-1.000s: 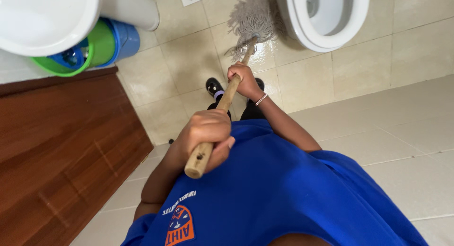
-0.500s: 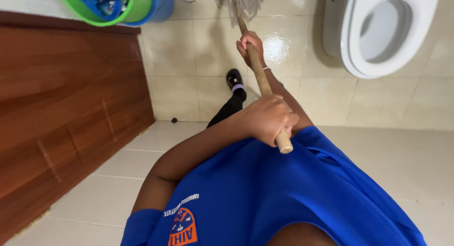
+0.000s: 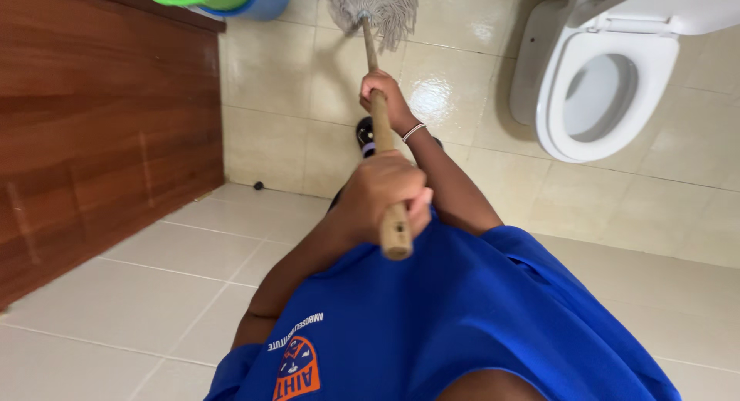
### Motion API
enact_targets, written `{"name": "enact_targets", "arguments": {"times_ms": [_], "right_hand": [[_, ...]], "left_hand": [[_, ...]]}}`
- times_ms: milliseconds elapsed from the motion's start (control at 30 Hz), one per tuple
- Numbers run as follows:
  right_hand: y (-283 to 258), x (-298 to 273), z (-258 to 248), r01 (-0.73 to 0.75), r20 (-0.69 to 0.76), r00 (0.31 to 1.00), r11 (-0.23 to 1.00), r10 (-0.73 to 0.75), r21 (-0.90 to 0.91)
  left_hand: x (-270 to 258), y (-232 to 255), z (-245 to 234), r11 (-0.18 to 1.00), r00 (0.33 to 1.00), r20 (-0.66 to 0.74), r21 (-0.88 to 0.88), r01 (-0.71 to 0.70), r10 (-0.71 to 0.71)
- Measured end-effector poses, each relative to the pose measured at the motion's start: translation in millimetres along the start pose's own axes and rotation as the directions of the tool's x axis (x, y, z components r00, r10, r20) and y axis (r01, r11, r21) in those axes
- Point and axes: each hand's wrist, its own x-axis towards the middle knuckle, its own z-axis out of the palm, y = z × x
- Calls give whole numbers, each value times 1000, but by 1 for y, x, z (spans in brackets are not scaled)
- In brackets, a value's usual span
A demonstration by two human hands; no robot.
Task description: The person wipes a toilet rim with paper, flushes the toilet, and mops the bathroom floor using a mop.
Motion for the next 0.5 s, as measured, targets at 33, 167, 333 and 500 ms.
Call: {"name": "enact_targets", "arguments": {"times_ms": [33, 167, 333, 500], "right_hand": [[-11, -3, -5, -39, 74, 997, 999, 36, 35], [-47, -23, -32, 113, 116, 988, 986, -99, -126], [-50, -47, -80, 66, 250, 968, 958, 5, -278], [-13, -72, -137, 96, 209, 978, 930, -21, -355]], "left_hand": [[-1, 6, -3, 1000, 1000, -9, -6, 1, -1], [-6, 30, -2, 993, 979, -197, -116, 39, -61], [-8, 30, 27, 973, 931, -342, -225, 51, -127], [-1, 3, 91, 945, 863, -504, -275, -176, 14]]}}
